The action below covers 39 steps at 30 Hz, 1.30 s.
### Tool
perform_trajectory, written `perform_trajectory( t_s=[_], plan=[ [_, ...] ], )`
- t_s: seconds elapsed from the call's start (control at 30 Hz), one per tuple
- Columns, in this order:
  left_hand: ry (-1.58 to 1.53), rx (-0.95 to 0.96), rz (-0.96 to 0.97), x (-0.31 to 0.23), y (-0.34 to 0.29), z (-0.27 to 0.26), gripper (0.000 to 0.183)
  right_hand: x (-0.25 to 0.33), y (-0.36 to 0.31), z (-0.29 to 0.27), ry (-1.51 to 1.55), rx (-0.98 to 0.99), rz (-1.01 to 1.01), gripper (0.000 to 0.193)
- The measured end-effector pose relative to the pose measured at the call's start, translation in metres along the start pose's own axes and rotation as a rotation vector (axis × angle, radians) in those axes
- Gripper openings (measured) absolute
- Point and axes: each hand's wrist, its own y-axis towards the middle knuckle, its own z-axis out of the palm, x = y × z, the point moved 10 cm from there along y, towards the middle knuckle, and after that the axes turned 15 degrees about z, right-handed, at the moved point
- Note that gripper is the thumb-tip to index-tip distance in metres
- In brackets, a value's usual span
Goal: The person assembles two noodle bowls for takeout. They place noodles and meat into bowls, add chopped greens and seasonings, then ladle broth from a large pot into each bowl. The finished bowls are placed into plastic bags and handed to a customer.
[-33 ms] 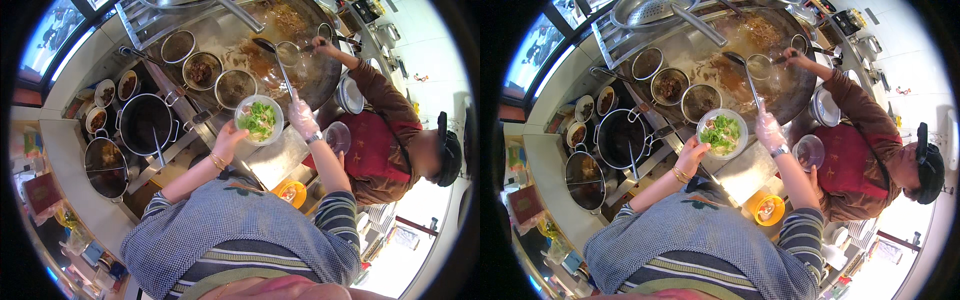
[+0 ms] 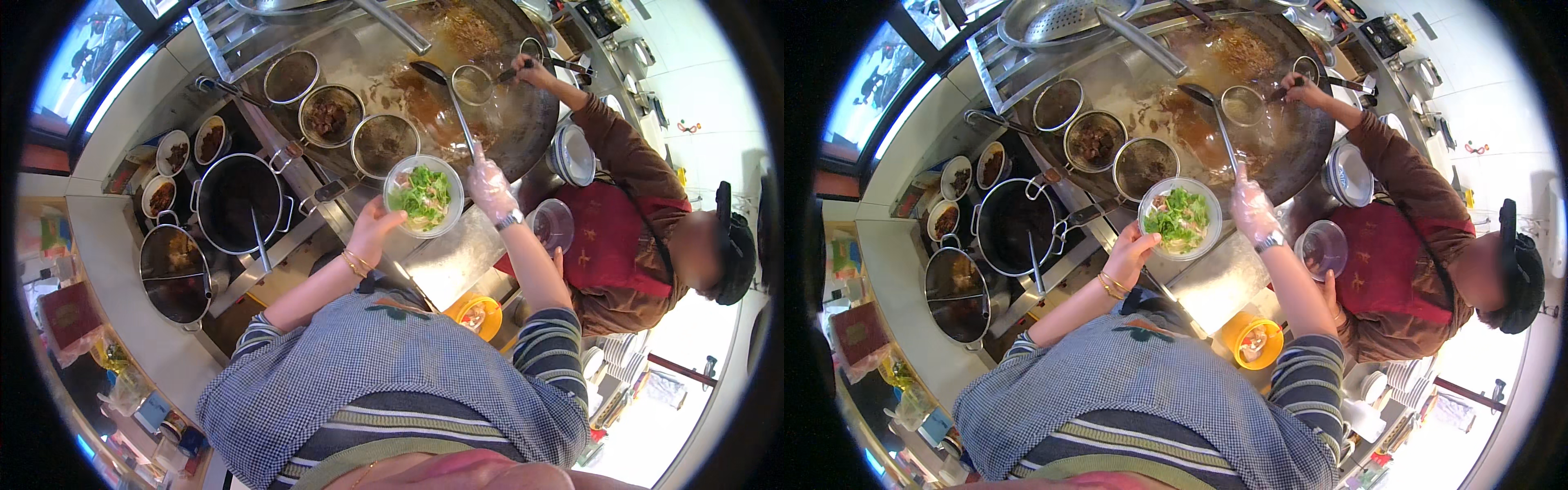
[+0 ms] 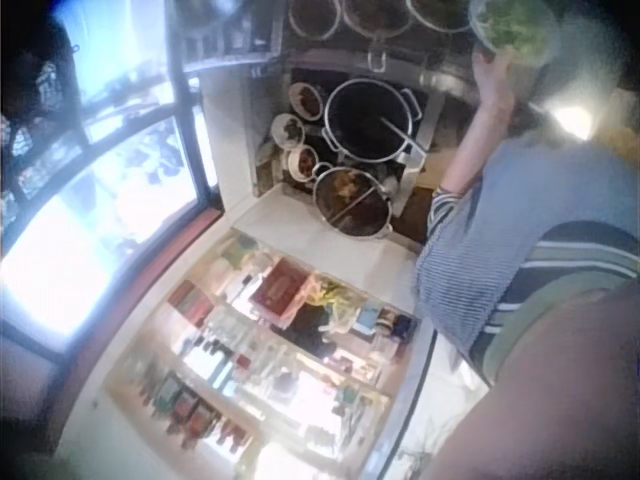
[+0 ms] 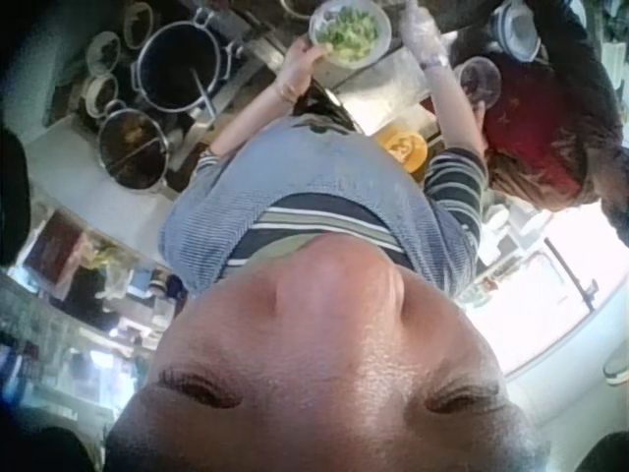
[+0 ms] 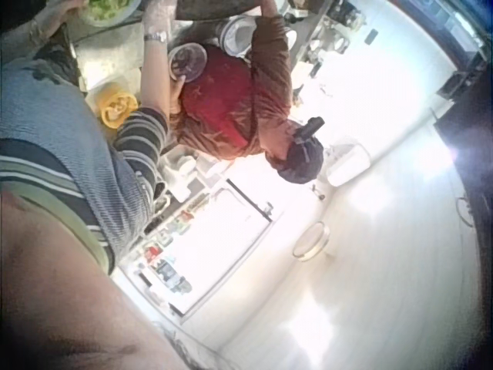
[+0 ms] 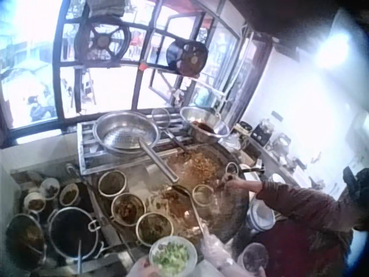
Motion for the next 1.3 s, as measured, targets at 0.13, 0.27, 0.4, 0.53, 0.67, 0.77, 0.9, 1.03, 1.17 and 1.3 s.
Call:
perform_trajectory(
  t_s=[0.13,0.27,0.4,0.53,0.67,0.77,0.9,1.03,1.17,1.3],
  plan=[
    [-0.004,0.015,-0.002,-0.003,-0.002,0.003,0.054,0.018,0.015,-0.002,0.287,0.020,0.049,0.044],
    [-0.007,0.018,-0.006,-0.005,-0.004,0.003,0.056,0.010,0.017,0.032,1.182,0.550,0.327,0.018],
    [0.018,0.042,0.002,-0.006,-0.004,0.007,0.054,-0.005,-0.003,0.030,1.713,0.892,0.520,0.020],
    [-0.002,0.067,0.020,-0.013,-0.009,0.013,0.057,-0.010,-0.035,0.004,1.982,1.132,0.577,0.022],
    [0.001,0.085,0.022,-0.016,-0.011,0.015,0.055,-0.017,-0.068,-0.023,2.027,1.200,0.561,0.032],
    [0.054,0.087,-0.017,-0.009,-0.009,0.008,0.051,-0.026,-0.095,-0.043,2.026,1.149,0.549,0.033],
    [0.119,0.013,-0.092,0.003,-0.009,-0.007,0.047,-0.039,-0.130,-0.076,2.021,1.075,0.579,0.014],
    [0.138,0.004,-0.086,0.000,-0.009,-0.007,0.045,-0.044,-0.164,-0.107,1.910,1.021,0.524,0.026],
    [0.067,0.043,-0.036,-0.009,-0.010,0.004,0.042,-0.053,-0.198,-0.135,1.797,0.920,0.520,0.055],
    [0.090,0.023,-0.053,-0.011,-0.012,0.003,0.036,-0.055,-0.233,-0.153,1.853,0.871,0.611,0.056]
  ],
)
